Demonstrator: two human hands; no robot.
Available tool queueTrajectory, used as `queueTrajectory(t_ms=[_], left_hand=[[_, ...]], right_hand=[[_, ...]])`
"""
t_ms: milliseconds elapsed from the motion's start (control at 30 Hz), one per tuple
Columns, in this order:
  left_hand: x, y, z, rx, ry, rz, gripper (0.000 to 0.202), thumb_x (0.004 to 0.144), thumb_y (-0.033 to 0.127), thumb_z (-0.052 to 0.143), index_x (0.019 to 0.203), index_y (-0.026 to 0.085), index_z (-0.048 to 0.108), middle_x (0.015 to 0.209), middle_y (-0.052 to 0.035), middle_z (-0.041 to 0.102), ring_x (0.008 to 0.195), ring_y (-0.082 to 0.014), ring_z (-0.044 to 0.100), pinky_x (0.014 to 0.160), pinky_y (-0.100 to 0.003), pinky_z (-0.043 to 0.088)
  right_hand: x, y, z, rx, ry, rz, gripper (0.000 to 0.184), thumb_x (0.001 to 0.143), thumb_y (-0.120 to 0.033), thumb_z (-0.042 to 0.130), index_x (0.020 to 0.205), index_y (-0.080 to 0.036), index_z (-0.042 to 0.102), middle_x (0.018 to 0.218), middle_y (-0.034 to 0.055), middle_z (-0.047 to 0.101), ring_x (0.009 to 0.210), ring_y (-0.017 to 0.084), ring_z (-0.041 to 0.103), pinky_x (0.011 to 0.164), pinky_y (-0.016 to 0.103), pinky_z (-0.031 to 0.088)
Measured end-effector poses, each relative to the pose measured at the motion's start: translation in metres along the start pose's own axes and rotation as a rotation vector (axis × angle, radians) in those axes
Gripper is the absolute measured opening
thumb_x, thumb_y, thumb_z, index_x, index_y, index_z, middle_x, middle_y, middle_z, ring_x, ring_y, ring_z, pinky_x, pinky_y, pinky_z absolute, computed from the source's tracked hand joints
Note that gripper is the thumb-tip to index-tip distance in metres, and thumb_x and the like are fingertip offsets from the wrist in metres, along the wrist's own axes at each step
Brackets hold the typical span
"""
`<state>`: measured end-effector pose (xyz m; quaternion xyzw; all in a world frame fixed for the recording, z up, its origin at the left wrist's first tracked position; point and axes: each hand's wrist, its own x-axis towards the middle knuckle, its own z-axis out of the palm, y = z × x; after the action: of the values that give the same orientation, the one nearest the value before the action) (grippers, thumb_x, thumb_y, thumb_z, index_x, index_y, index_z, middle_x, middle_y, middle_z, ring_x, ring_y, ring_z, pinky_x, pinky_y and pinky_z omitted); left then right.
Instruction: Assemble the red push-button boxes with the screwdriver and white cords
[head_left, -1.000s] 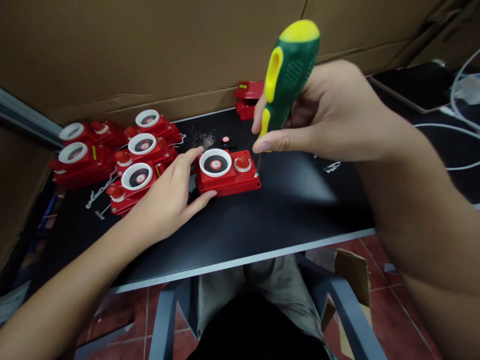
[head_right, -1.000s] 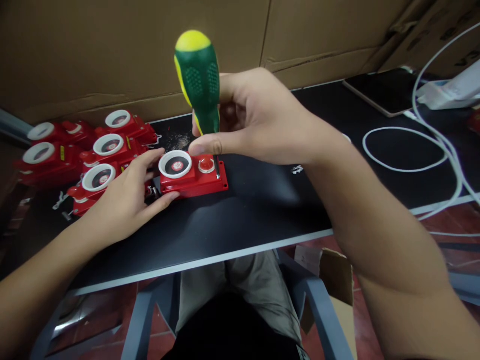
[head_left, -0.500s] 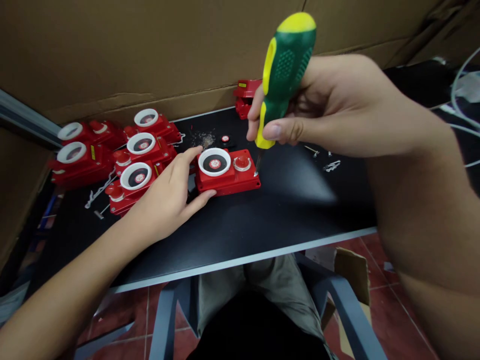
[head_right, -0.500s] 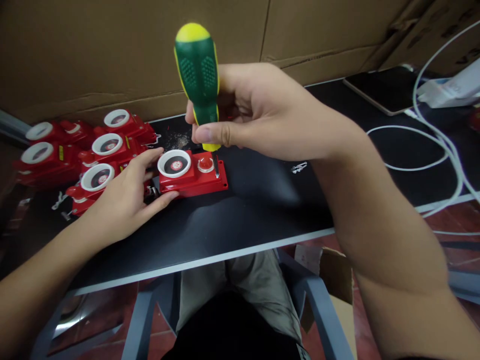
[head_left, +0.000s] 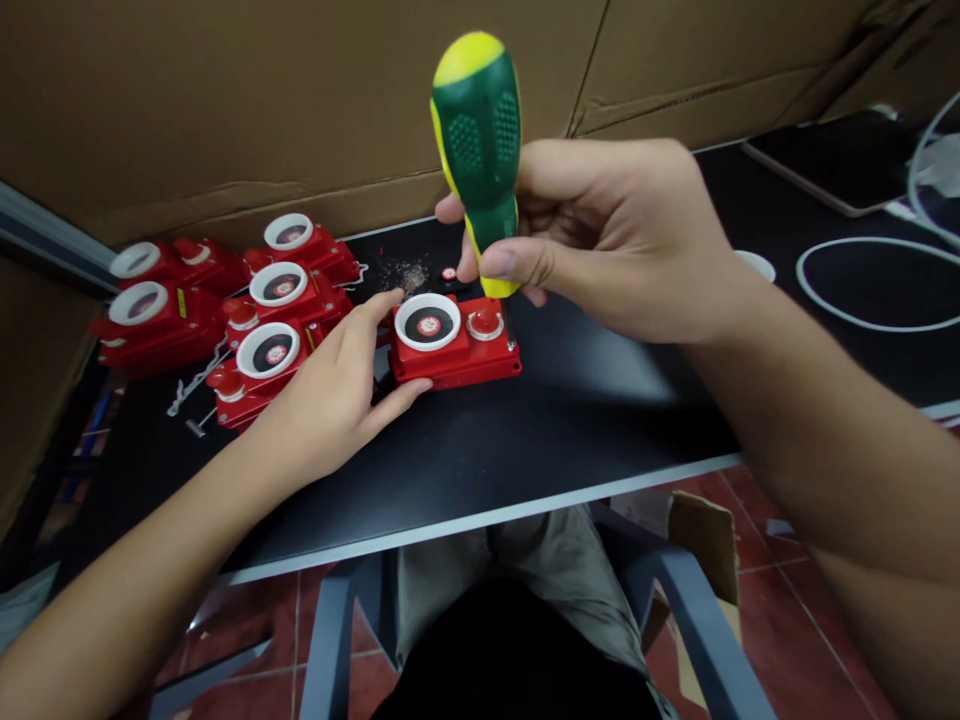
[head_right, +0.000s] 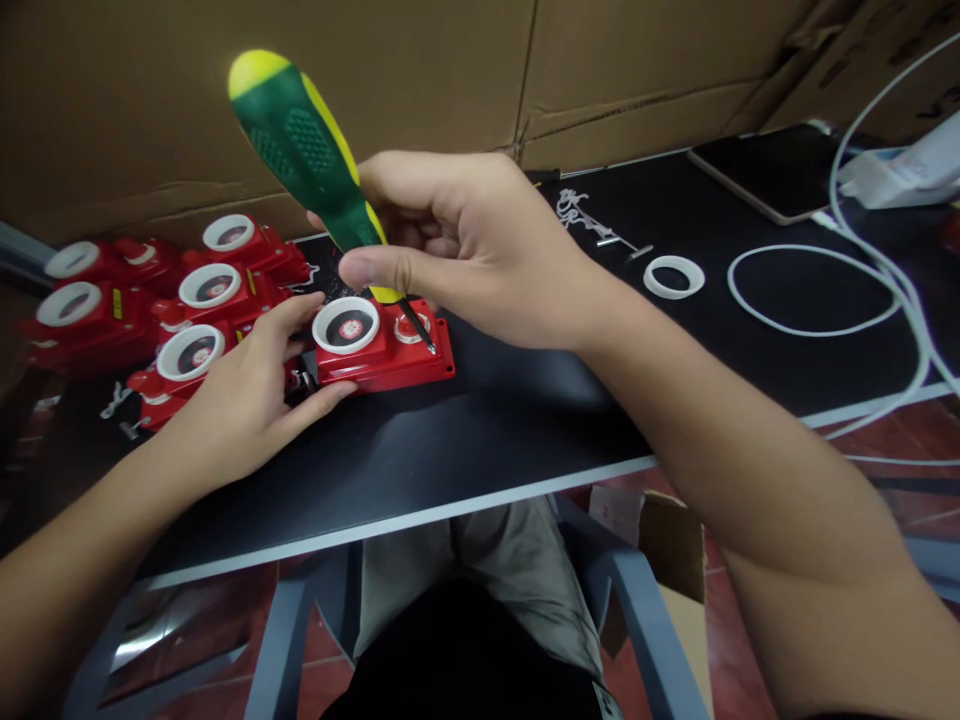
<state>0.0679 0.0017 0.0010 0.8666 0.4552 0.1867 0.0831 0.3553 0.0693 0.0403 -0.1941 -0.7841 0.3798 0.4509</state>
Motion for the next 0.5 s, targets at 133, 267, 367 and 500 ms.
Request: queueTrajectory(t_ms=[133, 267, 367, 500], left_hand=[[-0.001, 0.0, -0.001, -0.005, -0.001, -0.013, 0.074, 0.111, 0.047, 0.068, 0.171, 0.019, 0.035, 0.175, -0.0242, 0.054, 0.159, -0.0427, 0.061, 0.131, -0.063, 0.055], [0.0, -0.001, 0.001, -0.008, 0.01, -0.009, 0.075, 0.11, 0.046, 0.069, 0.172, 0.019, 0.035, 0.175, -0.0236, 0.054, 0.158, -0.0425, 0.062, 0.13, -0.063, 0.055], [0.0, -0.001, 0.002, -0.018, 0.017, -0.001, 0.075, 0.11, 0.044, 0.071, 0.171, 0.018, 0.036, 0.174, -0.0246, 0.054, 0.158, -0.0431, 0.061, 0.131, -0.064, 0.055], [0.0, -0.002, 0.002, -0.036, 0.014, -0.003, 0.076, 0.109, 0.041, 0.073, 0.172, 0.02, 0.036, 0.174, -0.0235, 0.054, 0.157, -0.0431, 0.062, 0.131, -0.064, 0.055]], right_hand=[[0.0, -0.001, -0.003, 0.002, -0.017, 0.048, 0.032, 0.101, -0.049, 0.088, 0.108, -0.018, 0.082, 0.103, 0.0034, 0.08, 0.081, 0.014, 0.07, 0.067, 0.024, 0.058], [0.001, -0.005, -0.013, 0.009, -0.084, 0.103, 0.028, 0.098, -0.044, 0.091, 0.104, -0.019, 0.079, 0.105, 0.0037, 0.081, 0.086, 0.015, 0.072, 0.068, 0.024, 0.059], [0.002, -0.011, -0.019, 0.02, -0.15, 0.128, 0.022, 0.095, -0.032, 0.092, 0.106, -0.019, 0.079, 0.106, 0.0042, 0.081, 0.092, 0.016, 0.074, 0.067, 0.023, 0.059], [0.004, -0.02, -0.021, 0.043, -0.181, 0.175, 0.018, 0.091, -0.028, 0.092, 0.102, -0.02, 0.08, 0.103, 0.0041, 0.082, 0.088, 0.017, 0.074, 0.066, 0.025, 0.059]])
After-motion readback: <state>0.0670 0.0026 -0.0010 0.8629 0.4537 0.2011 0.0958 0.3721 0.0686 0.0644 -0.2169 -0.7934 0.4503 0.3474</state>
